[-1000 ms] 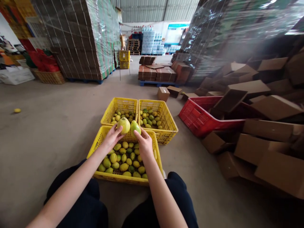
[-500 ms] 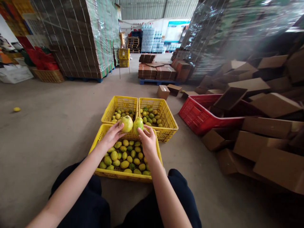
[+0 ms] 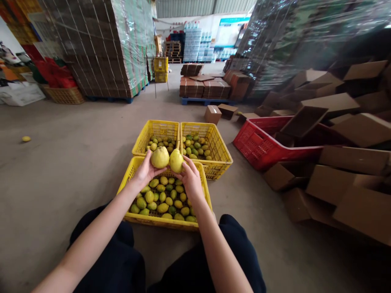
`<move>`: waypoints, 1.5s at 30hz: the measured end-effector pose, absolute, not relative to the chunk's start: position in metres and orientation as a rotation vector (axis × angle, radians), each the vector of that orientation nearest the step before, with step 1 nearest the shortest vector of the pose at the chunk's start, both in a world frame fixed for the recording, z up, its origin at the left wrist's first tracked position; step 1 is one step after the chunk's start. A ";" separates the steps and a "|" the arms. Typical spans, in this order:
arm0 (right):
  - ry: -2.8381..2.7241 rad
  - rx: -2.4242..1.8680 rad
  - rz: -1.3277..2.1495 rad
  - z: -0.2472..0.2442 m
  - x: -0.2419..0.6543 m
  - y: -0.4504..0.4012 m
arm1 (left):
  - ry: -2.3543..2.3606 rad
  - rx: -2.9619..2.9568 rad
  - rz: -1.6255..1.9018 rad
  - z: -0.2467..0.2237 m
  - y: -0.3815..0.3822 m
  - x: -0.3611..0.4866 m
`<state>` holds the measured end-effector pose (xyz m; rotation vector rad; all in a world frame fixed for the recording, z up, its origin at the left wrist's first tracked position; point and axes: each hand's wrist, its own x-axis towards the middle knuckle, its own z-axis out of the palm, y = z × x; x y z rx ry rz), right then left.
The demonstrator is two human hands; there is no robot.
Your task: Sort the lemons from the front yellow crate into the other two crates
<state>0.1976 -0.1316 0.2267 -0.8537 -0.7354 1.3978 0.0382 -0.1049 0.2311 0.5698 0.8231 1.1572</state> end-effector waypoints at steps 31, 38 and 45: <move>-0.682 -0.893 1.445 0.215 0.207 -0.127 | 0.846 0.581 1.228 0.230 -0.095 0.035; -0.764 -0.967 1.427 0.223 0.200 -0.134 | 0.942 0.756 1.147 0.239 -0.104 0.039; -0.686 -0.979 1.501 0.227 0.199 -0.136 | 0.910 0.725 1.123 0.235 -0.104 0.038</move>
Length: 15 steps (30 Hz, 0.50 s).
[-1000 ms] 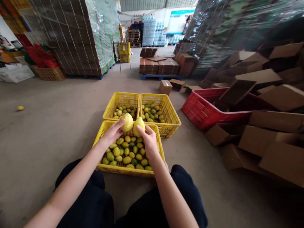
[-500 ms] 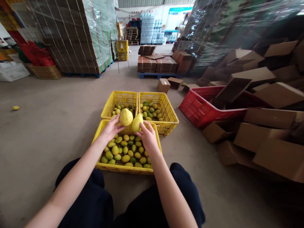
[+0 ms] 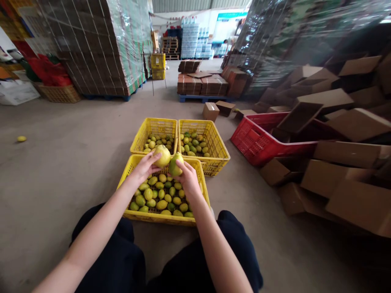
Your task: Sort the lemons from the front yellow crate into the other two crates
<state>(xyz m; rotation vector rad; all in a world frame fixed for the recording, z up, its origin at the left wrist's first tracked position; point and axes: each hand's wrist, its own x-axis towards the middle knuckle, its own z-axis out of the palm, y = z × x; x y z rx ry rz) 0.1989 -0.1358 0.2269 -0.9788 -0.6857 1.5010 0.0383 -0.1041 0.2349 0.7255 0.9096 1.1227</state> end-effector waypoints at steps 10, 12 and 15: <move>-0.324 -0.936 1.473 0.230 0.200 -0.129 | 0.733 0.349 1.140 0.242 -0.104 0.046; -0.261 -0.901 1.480 0.231 0.199 -0.129 | 0.667 0.308 1.130 0.242 -0.106 0.047; -0.199 -0.774 1.510 0.228 0.199 -0.127 | 0.521 0.251 1.125 0.239 -0.109 0.048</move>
